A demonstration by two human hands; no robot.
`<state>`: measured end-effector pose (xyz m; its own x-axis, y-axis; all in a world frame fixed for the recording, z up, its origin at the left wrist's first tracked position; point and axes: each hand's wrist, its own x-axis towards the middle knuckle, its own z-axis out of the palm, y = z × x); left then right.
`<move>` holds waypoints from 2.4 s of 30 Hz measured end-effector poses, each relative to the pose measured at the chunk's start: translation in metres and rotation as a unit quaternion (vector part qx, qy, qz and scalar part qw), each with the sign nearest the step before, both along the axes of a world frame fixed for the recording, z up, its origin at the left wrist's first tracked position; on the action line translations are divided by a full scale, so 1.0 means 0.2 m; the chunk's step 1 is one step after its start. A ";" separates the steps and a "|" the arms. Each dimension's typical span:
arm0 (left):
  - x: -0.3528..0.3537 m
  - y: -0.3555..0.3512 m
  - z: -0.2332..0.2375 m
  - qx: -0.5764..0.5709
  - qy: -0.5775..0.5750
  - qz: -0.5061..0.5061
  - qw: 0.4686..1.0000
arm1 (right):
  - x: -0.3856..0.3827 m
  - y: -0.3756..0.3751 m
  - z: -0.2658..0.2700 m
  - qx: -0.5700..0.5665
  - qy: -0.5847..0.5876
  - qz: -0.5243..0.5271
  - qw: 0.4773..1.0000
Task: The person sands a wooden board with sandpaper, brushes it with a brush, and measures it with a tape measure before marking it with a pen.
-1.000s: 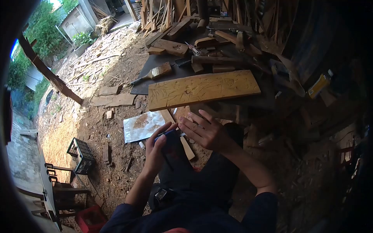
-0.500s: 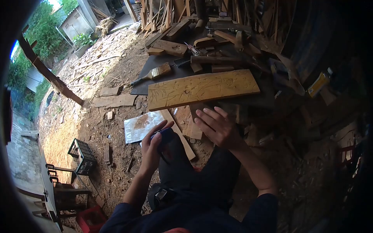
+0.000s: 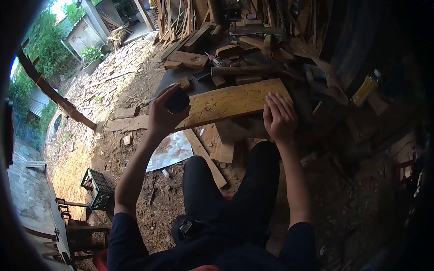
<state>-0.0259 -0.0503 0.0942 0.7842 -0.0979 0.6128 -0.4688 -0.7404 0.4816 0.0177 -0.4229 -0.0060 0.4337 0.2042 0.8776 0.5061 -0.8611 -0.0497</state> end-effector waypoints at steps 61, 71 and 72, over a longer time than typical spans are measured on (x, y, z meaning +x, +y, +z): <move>0.59 0.03 0.01 0.100 0.065 -0.050 0.992 | -0.01 0.02 -0.03 0.042 -0.007 -0.019 0.999; 0.62 -0.01 -0.04 0.159 0.143 0.000 0.977 | -0.01 0.03 -0.03 0.040 -0.008 -0.018 0.999; 0.65 -0.02 -0.05 0.190 0.112 0.000 0.975 | -0.01 0.03 -0.03 0.039 -0.008 -0.019 0.999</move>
<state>0.1035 -0.0547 0.0844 0.8943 -0.2837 0.3461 -0.3827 -0.8857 0.2629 0.0152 -0.4176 -0.0118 0.4252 0.1181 0.8973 0.4750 -0.8731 -0.1102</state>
